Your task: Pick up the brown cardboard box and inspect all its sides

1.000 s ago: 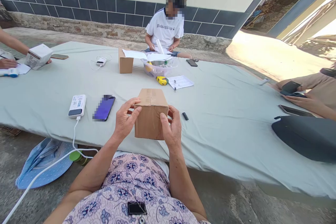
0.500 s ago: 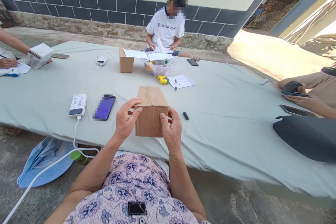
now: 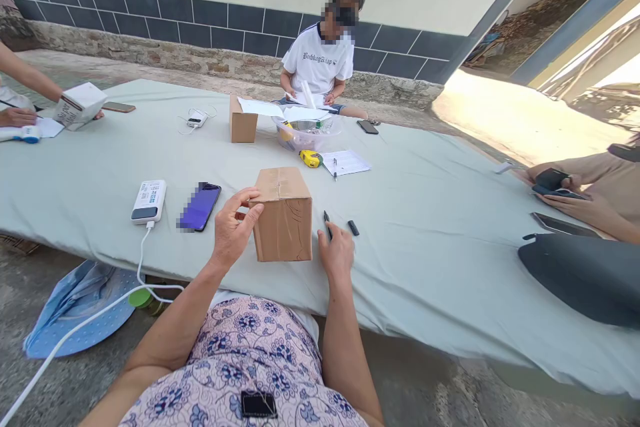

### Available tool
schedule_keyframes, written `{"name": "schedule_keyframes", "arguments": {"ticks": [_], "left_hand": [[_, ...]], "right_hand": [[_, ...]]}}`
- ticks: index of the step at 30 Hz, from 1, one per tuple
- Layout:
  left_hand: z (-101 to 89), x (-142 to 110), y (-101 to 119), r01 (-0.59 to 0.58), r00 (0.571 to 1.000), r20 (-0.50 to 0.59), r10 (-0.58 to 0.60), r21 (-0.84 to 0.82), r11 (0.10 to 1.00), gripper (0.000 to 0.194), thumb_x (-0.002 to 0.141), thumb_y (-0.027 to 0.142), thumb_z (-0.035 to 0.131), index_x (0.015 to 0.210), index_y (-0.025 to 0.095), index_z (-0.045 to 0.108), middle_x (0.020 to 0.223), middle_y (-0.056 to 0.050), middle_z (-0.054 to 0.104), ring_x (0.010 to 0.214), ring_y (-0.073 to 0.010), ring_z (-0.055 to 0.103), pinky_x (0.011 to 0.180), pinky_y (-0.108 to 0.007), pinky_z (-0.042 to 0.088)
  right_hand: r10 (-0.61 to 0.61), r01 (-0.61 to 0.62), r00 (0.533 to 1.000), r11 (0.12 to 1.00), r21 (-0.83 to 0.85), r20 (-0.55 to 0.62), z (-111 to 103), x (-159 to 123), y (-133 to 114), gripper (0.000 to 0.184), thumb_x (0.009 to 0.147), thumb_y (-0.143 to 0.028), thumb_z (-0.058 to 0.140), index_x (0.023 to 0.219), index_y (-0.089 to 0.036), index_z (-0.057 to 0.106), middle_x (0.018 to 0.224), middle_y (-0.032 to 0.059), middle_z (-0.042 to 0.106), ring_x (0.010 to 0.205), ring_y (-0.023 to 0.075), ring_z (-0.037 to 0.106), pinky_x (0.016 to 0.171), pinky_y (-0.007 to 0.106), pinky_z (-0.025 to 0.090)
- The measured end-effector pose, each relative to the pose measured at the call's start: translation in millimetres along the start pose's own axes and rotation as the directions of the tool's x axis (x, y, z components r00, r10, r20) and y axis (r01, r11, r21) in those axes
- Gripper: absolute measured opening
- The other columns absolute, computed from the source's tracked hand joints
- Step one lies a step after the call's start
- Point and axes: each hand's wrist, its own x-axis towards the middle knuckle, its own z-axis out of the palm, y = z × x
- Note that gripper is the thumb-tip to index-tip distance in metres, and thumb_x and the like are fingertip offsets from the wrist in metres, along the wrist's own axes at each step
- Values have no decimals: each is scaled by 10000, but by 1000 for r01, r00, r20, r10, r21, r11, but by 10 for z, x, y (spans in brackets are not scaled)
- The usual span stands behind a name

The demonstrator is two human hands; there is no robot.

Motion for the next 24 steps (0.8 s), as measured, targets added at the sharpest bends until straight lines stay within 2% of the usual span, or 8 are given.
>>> {"name": "schedule_keyframes", "arguments": {"ticks": [4, 8, 12, 16, 19, 21, 23, 24], "left_hand": [[-6, -3, -12, -1, 1000, 0, 1, 2, 1000, 276, 850, 411, 723, 1067, 243, 751, 1263, -80, 729, 905, -171, 658, 668, -254, 544], [-30, 15, -23, 10, 1000, -13, -9, 16, 1000, 284, 846, 416, 724, 1075, 249, 756, 1269, -73, 727, 882, -161, 648, 674, -251, 536], [-46, 31, -28, 35, 999, -23, -34, 3, 999, 281, 840, 403, 728, 1076, 254, 760, 1273, -69, 724, 864, -154, 643, 665, -245, 527], [-52, 32, -28, 48, 998, -28, -49, -14, 999, 279, 832, 391, 727, 1068, 245, 760, 1273, -73, 725, 867, -157, 644, 656, -244, 527], [-49, 21, -16, 46, 999, -26, -46, -19, 999, 280, 832, 389, 721, 1064, 235, 753, 1265, -77, 727, 873, -158, 639, 651, -243, 525], [-41, 8, 3, 47, 999, -13, -48, -17, 999, 273, 841, 379, 711, 1066, 229, 746, 1271, -79, 724, 883, -154, 635, 665, -242, 528], [-29, -5, 26, 52, 999, 3, -52, -7, 999, 261, 851, 364, 701, 1069, 224, 740, 1281, -80, 720, 895, -151, 632, 681, -242, 529], [-22, -12, 36, 53, 999, 9, -53, -1, 999, 256, 854, 358, 698, 1068, 223, 738, 1284, -81, 718, 900, -151, 631, 685, -241, 527]], "right_hand": [[80, -78, 997, 993, -85, 12, 75, -21, 115, 169, 758, -282, 693, 885, -248, 798, 1053, 143, 639, 1101, 344, 557, 983, 548, 402], [119, -118, 993, 991, -66, 11, 83, -21, 139, 140, 736, -274, 693, 836, -249, 789, 901, 92, 600, 910, 280, 566, 889, 472, 432], [127, -126, 992, 991, 41, -26, 28, 6, 135, 349, 655, -401, 769, 948, -213, 751, 826, 41, 568, 808, 244, 539, 811, 420, 457], [102, -86, 992, 978, 190, -79, -86, 18, -14, 582, 630, -490, 789, 1116, -190, 671, 924, 35, 603, 858, 224, 563, 816, 380, 485], [52, -6, 988, 953, 304, -143, -224, -79, -298, 558, 751, -471, 726, 1232, -211, 611, 1039, 49, 611, 916, 200, 602, 866, 367, 499], [-34, 144, 972, 871, 470, -233, -337, -205, -533, 472, 817, -411, 717, 1233, -213, 615, 989, 37, 619, 918, 193, 626, 868, 366, 516], [-185, 341, 926, 785, 518, -329, -448, -353, -754, 353, 875, -344, 693, 1209, -240, 647, 1016, 38, 644, 909, 183, 649, 847, 362, 532], [-289, 450, 884, 738, 503, -367, -496, -425, -848, 274, 901, -312, 667, 1167, -249, 674, 1022, 41, 656, 874, 178, 655, 804, 356, 540]]}}
